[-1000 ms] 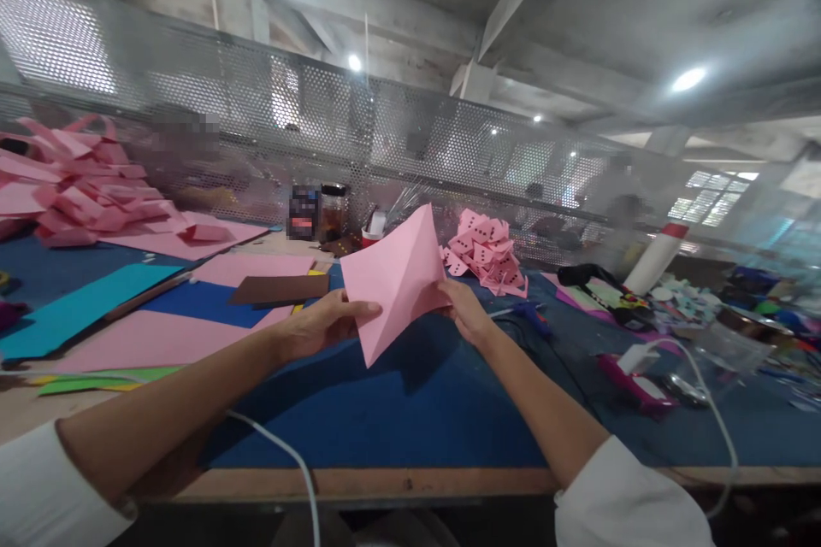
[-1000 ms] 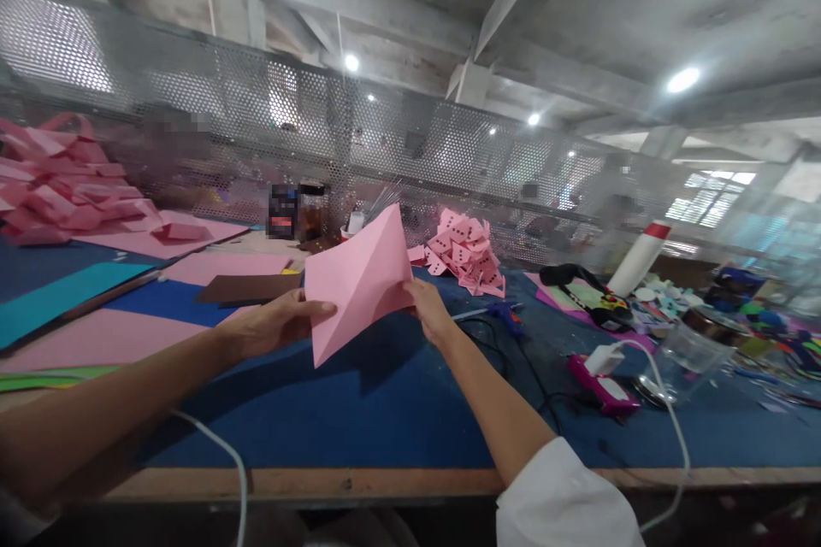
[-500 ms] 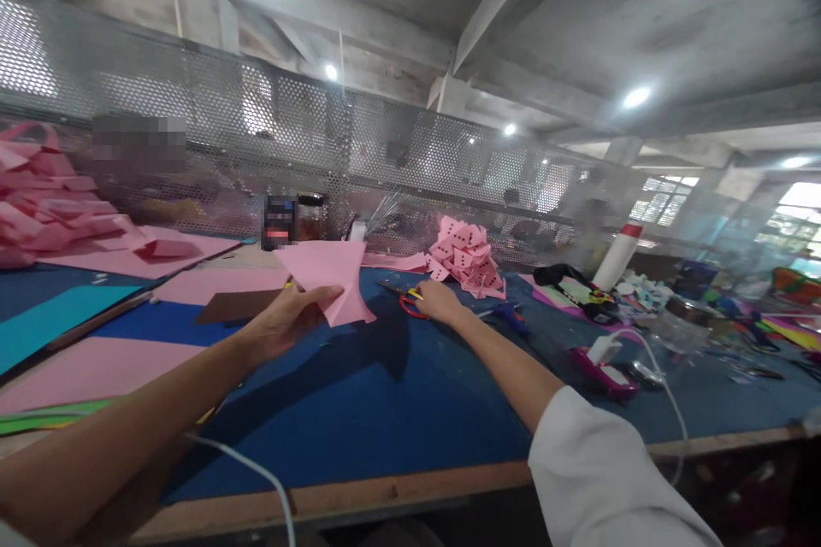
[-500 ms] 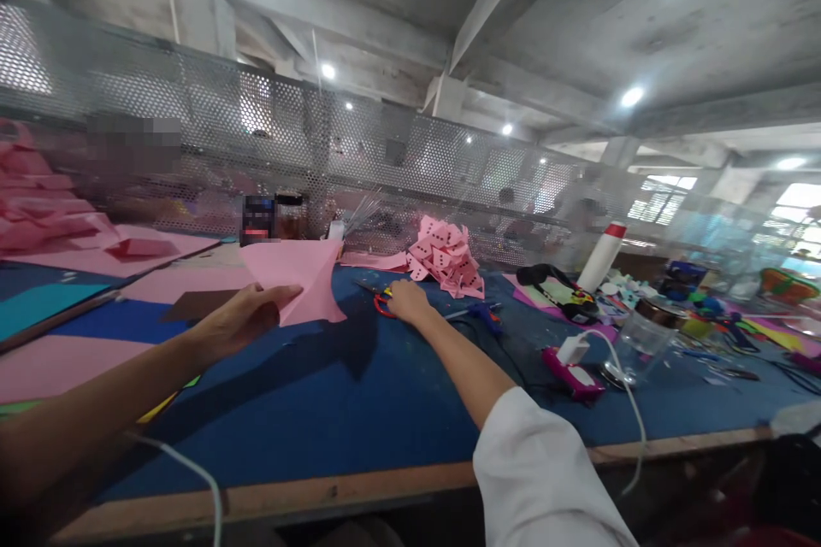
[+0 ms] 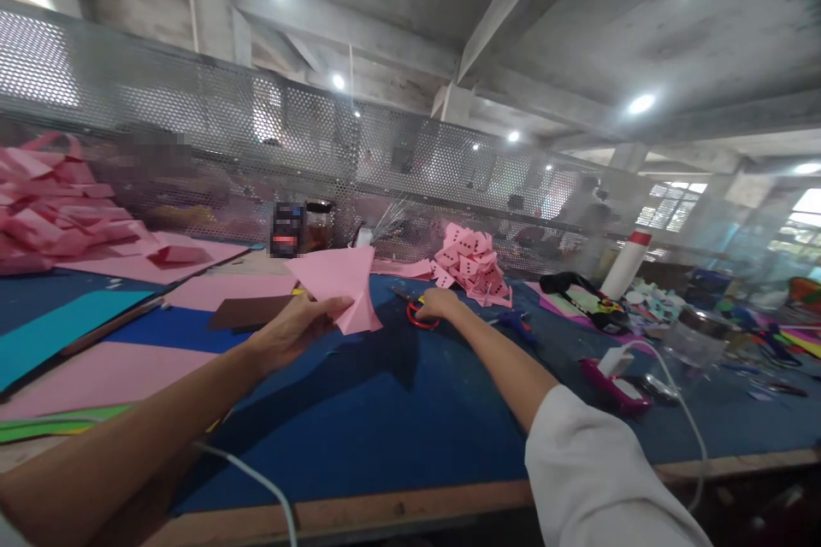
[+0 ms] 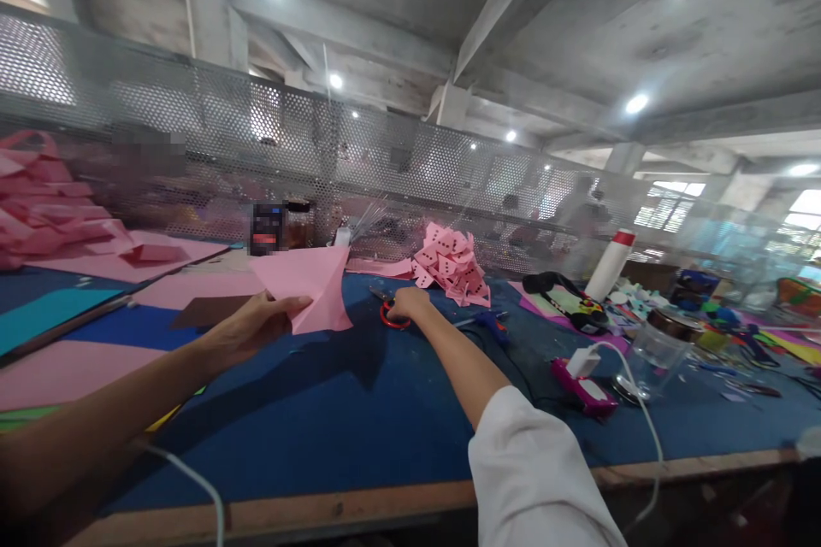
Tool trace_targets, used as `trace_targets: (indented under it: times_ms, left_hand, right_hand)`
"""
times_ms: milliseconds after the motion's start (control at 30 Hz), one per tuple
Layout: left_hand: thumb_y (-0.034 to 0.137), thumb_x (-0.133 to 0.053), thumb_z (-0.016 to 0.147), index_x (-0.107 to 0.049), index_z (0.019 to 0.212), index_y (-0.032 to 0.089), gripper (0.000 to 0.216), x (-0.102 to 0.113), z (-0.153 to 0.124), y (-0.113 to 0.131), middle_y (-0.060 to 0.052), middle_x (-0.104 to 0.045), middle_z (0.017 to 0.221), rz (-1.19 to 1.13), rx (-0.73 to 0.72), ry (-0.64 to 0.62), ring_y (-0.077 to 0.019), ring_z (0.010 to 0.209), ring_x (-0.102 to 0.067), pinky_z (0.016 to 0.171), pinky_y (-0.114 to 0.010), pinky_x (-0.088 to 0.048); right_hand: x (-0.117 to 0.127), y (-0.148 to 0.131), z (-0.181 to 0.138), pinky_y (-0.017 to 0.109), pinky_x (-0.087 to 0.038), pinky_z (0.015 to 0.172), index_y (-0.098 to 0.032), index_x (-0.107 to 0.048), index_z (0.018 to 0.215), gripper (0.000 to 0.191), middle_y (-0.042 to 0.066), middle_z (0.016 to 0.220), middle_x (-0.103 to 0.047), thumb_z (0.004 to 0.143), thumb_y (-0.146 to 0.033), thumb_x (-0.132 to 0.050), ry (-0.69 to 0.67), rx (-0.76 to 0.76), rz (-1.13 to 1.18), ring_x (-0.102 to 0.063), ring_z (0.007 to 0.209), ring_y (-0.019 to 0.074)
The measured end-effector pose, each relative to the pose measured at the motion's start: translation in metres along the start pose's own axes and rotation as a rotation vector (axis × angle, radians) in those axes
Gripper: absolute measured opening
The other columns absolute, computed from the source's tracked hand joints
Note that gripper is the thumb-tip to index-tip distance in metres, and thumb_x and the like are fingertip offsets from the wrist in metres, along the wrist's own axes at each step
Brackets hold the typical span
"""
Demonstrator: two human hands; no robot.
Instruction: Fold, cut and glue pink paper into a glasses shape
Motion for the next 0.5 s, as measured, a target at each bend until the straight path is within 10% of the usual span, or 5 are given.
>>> trace_targets:
  times_ms: [367,500]
  left_hand:
    - [0.021,-0.083,0.073,-0.067,0.080,0.012,0.020,0.005,0.001,0.009,-0.005,-0.073,0.072,-0.004,-0.074,-0.022,-0.0146,0.060,-0.068,0.057,-0.022,-0.058]
    - [0.019,-0.081,0.073,-0.069,0.082,0.012,0.016,0.007,0.002,0.015,-0.004,-0.072,0.067,-0.087,-0.031,-0.001,-0.0160,0.056,-0.067,0.054,-0.025,-0.058]
  right_hand:
    - [0.019,0.021,-0.052,0.022,-0.041,0.052,-0.016,-0.061,0.072,0.030,0.000,0.057,-0.057,0.081,-0.045,-0.060,-0.085,-0.009,0.322,-0.054,0.052,0.0116]
    - [0.018,0.001,-0.086,0.021,-0.037,0.045,-0.019,-0.054,0.077,0.034,-0.006,0.054,-0.049,0.073,-0.051,-0.065,-0.010,0.150,1.117,-0.044,0.043,0.0084]
Point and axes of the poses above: each hand's wrist, its own z-axis towards the middle knuckle, its own x-axis out of the back of the hand, y = z × x, the point moved 1 cm from there along z, towards the middle knuckle
